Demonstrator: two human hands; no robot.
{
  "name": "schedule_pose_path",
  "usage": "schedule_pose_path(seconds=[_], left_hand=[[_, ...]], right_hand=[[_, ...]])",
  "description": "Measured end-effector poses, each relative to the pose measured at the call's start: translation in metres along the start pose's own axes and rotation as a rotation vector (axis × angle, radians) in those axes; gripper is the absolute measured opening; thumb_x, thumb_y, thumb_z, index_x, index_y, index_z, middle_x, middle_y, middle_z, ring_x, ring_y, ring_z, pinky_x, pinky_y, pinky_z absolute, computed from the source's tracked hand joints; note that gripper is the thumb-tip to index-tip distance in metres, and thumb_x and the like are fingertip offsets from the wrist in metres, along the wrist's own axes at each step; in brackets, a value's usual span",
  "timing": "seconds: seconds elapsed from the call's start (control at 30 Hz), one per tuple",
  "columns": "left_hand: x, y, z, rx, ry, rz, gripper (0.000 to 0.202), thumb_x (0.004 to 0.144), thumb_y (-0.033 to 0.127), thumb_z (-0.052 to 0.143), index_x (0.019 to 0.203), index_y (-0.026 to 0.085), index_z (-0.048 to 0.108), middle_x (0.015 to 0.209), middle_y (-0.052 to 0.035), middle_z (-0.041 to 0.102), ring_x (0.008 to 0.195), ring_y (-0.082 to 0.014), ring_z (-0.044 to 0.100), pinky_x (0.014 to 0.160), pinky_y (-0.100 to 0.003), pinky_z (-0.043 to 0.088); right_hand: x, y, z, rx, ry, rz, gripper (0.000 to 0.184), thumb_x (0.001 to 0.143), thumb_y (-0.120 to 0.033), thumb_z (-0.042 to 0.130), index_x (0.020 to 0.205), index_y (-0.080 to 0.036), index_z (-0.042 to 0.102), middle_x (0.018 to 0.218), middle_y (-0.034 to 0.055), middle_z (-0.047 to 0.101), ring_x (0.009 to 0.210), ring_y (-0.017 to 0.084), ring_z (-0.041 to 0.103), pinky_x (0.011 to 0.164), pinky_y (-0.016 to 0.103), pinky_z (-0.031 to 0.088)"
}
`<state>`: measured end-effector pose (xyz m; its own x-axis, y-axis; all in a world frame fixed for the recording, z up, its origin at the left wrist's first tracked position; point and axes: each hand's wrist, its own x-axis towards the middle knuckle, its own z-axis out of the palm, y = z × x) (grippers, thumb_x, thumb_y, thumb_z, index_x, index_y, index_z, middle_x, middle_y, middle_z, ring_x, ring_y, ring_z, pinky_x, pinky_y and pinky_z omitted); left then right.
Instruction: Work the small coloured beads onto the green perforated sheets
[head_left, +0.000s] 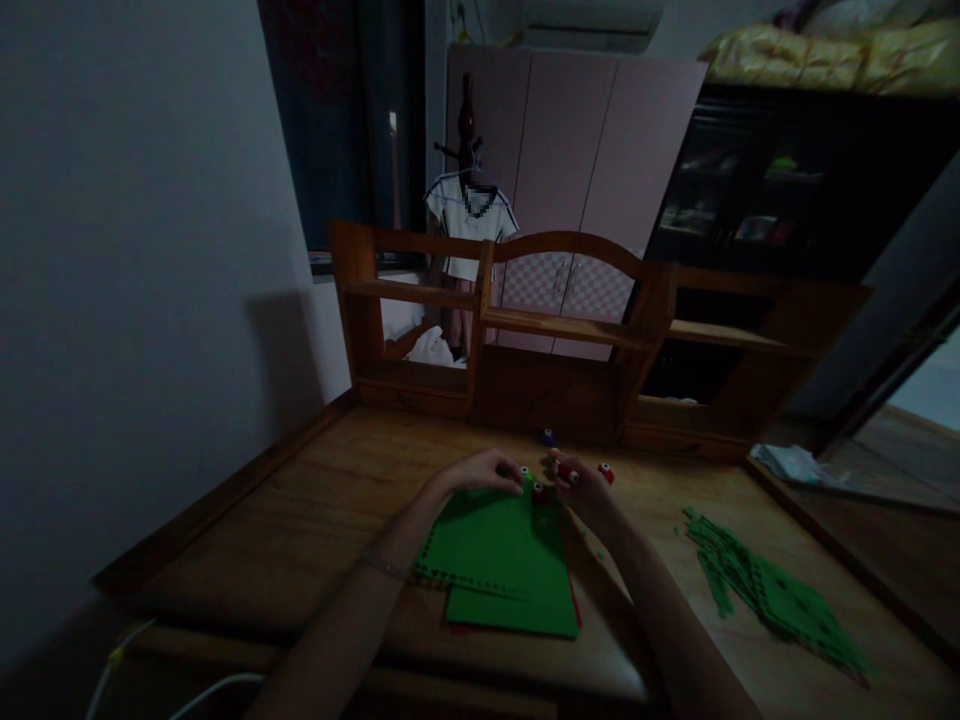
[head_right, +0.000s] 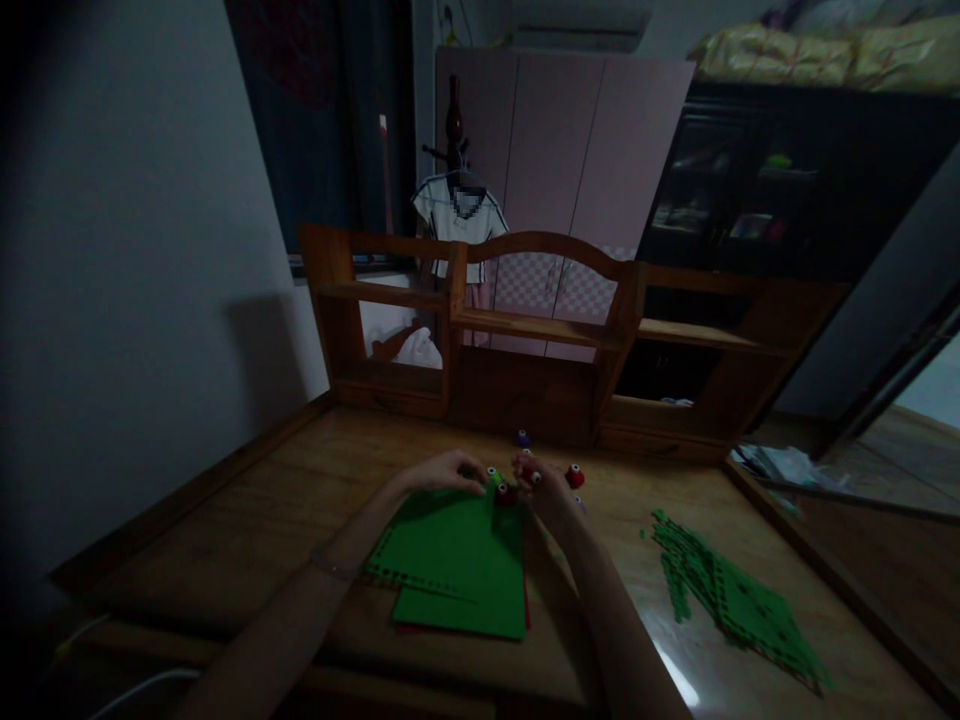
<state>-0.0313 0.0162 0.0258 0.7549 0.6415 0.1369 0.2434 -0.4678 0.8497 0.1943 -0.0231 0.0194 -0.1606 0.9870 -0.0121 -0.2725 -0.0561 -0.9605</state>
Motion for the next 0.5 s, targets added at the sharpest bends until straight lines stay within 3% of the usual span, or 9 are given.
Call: schedule_pose_path(seconds=[0.17, 0.3, 0.37, 0.5], left_hand=[[-0.003, 0.0027, 0.0054, -0.034, 0.022, -0.003, 0.041, 0.071, 0.032, 0.069, 0.107, 0.013, 0.064, 0.089, -0.0061, 0.066, 0.078, -0.0152, 0.058, 0.072, -0.026, 0.043], [-0.0032, 0.0047, 0.0096, 0.011, 0.06, 0.005, 0.038, 0.071, 0.031, 0.067, 0.106, 0.013, 0.065, 0.09, -0.0067, 0.067, 0.078, -0.0154, 0.058, 0.071, -0.026, 0.043], [-0.0024, 0.0043, 0.0106, 0.042, 0.098, 0.002, 0.038, 0.071, 0.03, 0.068, 0.105, 0.013, 0.066, 0.089, -0.0065, 0.067, 0.077, -0.0153, 0.058, 0.07, -0.026, 0.043], [0.0002, 0.0001, 0.0108, 0.075, 0.175, -0.009, 0.039, 0.07, 0.032, 0.069, 0.103, 0.013, 0.066, 0.084, -0.006, 0.066, 0.074, -0.0148, 0.058, 0.067, -0.025, 0.043]], right_hand=[[0.0029, -0.0003, -0.0039, 0.165, -0.06, -0.01, 0.039, 0.061, -0.021, 0.074, 0.099, -0.018, 0.065, 0.084, 0.0034, 0.065, 0.07, 0.012, 0.059, 0.057, 0.02, 0.045], [-0.0006, -0.0005, 0.0007, 0.103, -0.002, -0.076, 0.028, 0.066, -0.032, 0.074, 0.089, -0.017, 0.067, 0.09, 0.0066, 0.068, 0.086, 0.017, 0.063, 0.077, 0.025, 0.048], [-0.0019, -0.0016, 0.0021, 0.024, 0.054, -0.097, 0.03, 0.07, -0.042, 0.07, 0.085, -0.016, 0.066, 0.089, 0.0078, 0.068, 0.08, 0.017, 0.064, 0.074, 0.027, 0.049], [-0.0042, -0.0053, 0.0035, -0.133, 0.17, -0.115, 0.045, 0.071, -0.059, 0.06, 0.079, -0.015, 0.065, 0.074, 0.0074, 0.067, 0.057, 0.014, 0.059, 0.051, 0.024, 0.044]])
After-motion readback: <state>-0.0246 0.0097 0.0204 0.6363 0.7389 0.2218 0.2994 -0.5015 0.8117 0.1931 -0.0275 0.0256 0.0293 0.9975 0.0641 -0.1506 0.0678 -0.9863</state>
